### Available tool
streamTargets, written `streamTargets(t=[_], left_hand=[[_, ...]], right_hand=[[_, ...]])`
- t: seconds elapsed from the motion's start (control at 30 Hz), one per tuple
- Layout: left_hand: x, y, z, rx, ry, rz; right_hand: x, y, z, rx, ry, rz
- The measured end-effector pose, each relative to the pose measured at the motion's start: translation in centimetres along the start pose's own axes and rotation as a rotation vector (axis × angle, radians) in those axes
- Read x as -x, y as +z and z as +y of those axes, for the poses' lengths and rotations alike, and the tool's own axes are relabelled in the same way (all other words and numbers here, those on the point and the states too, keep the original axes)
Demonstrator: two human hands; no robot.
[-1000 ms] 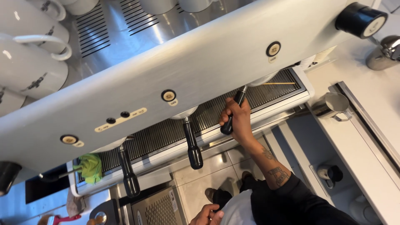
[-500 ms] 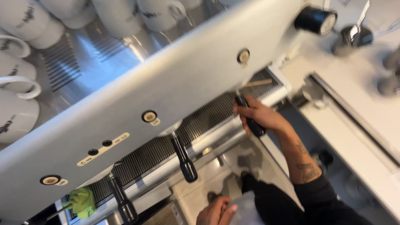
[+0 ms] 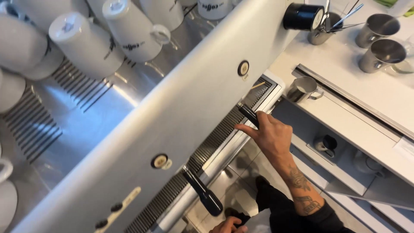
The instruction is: Preparing a latte, including steaming milk, pouring latte art, and cleaning the espresso machine and workspace.
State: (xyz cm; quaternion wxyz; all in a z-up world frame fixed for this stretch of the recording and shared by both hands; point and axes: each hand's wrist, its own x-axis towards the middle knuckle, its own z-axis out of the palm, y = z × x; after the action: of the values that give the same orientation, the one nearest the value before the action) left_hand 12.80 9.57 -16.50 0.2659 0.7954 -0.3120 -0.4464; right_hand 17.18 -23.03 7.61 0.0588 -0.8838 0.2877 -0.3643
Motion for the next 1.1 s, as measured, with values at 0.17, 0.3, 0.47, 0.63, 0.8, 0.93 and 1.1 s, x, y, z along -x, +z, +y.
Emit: streamTargets(t=[0.17,0.3,0.47,0.63,0.8,0.93,1.1], left_hand=[[2.1,-6.3,8.3,0.104,0.045,0.068],[1.1,-5.5,10.0,0.157,0.081,0.084],[-1.1,-3.5,10.8,0.065,0.071,-0.220],[-3.4,-0.1,9.6,0.091,0.068,-0.268],[-1.8,-1.8,14.7,0.031,-0.043,-0.264],[-1.7,-0.8,13.1,-0.059,-0.012,-0.203],[-1.5,2.8,6.9,-0.068,0.051,-0.274]], right_hand=[[-0.5,-1.0,0.0,0.028,0.006,-0.139],[-0.6,1.4,6.9,-0.490,0.181,-0.432],[-1.9,4.0,23.2,-0.161,0.342,-0.237],[-3.2,3.5,29.3,-0.162,0.453,-0.549],[-0.9,1.7,29.2,-0.578,0.681,-0.612],[4.3,-2.6,27.7,-0.744,0.775,-0.575],[16.9,-3.8,28.5,-0.866,0.865,-0.614]])
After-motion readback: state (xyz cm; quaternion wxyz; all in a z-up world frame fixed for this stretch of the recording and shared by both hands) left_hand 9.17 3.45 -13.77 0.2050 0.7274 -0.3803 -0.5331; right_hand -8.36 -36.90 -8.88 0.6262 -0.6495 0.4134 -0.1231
